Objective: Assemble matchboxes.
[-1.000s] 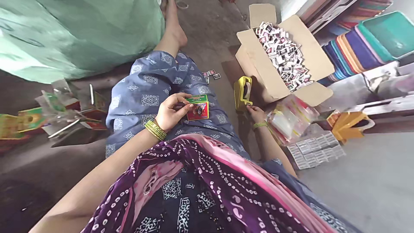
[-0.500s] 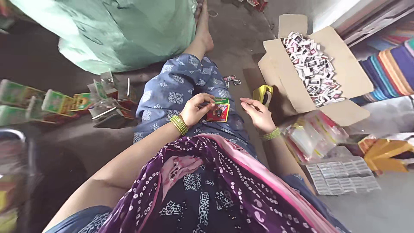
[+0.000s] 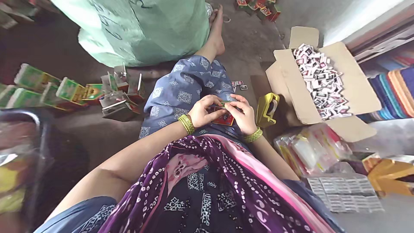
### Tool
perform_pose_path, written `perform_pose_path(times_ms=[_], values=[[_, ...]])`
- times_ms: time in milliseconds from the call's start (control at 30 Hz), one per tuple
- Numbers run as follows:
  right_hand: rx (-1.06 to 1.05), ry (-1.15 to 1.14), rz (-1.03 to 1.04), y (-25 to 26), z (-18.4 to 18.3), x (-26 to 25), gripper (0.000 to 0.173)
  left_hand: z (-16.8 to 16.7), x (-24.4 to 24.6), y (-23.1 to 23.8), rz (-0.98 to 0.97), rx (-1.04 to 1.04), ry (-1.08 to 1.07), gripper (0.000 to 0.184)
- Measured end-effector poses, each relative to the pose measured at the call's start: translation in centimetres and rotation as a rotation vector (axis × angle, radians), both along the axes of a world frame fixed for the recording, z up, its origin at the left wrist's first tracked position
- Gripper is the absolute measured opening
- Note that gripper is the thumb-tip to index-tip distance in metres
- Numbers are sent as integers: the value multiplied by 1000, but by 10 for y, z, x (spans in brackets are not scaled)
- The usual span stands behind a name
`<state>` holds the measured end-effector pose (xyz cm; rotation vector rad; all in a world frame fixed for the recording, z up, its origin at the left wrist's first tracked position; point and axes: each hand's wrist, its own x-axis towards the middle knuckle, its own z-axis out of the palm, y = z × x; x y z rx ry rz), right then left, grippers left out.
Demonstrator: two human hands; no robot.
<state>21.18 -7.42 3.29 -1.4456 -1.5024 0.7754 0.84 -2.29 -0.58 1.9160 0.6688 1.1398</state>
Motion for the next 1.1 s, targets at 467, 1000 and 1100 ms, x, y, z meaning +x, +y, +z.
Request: perform_pose_path(times_ms=[467,1000,1100], values=[[-131,15,-175,19,9,1,29,5,5,-9,81,90,85,35],[-965,-8,275,68,56,40,52,9,-8,8,285,-546,-316,48],[-790,-154,60,144,87,63,53,8,-7,9,261,-534,-315,47]])
